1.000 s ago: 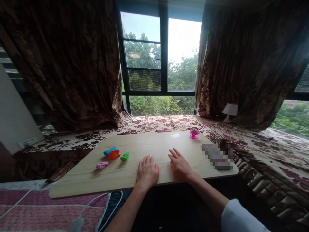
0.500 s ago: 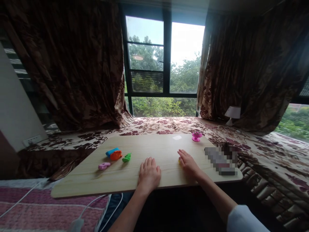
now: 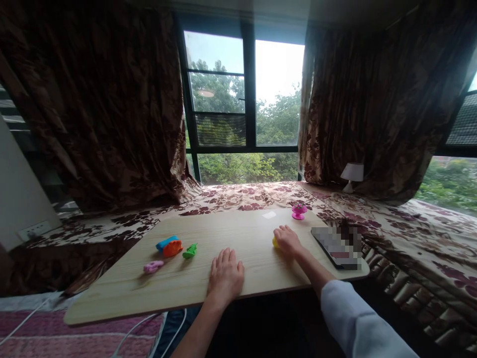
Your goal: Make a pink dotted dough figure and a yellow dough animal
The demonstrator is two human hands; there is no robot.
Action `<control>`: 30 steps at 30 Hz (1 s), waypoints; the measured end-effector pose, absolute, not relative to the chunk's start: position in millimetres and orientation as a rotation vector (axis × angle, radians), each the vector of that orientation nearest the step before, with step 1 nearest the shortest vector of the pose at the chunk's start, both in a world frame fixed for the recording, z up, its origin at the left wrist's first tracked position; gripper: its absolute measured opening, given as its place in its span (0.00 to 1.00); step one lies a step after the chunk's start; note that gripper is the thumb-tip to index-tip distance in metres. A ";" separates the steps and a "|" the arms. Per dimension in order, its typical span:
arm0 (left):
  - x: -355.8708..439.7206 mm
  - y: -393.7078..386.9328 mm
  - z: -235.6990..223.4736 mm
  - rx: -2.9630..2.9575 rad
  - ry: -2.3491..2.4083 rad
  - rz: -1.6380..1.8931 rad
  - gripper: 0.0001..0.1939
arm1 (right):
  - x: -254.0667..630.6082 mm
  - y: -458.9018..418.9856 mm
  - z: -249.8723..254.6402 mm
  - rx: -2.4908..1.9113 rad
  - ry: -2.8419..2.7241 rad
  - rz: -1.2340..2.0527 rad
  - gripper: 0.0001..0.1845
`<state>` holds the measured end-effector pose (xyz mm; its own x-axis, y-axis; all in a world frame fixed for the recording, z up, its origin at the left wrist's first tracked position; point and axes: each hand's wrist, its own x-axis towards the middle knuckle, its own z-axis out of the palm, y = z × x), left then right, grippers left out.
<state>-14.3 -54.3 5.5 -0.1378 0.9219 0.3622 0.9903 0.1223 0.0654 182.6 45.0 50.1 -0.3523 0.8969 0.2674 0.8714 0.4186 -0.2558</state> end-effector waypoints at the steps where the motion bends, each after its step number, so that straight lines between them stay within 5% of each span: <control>1: -14.1 -54.2 5.2 -1.888 -2.170 -0.430 0.26 | 190.2 38.5 45.6 -1.487 -2.324 0.082 0.15; 8: -12.1 -52.1 3.2 -1.895 -2.183 -0.403 0.26 | 164.3 -19.8 13.5 -1.234 -2.403 -0.008 0.22; 19: -13.8 -53.5 5.7 -1.900 -2.167 -0.391 0.26 | 146.4 61.8 39.4 -1.521 -2.212 -0.045 0.17; 30: -12.3 -55.0 3.9 -1.903 -2.172 -0.432 0.26 | 148.4 -26.4 18.1 -1.223 -2.441 0.018 0.22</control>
<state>-12.3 -55.0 3.9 -0.1364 0.9252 0.3540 0.9903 0.1176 0.0742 148.4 -26.4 18.1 -0.5319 0.7701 0.3521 0.7650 0.6153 -0.1902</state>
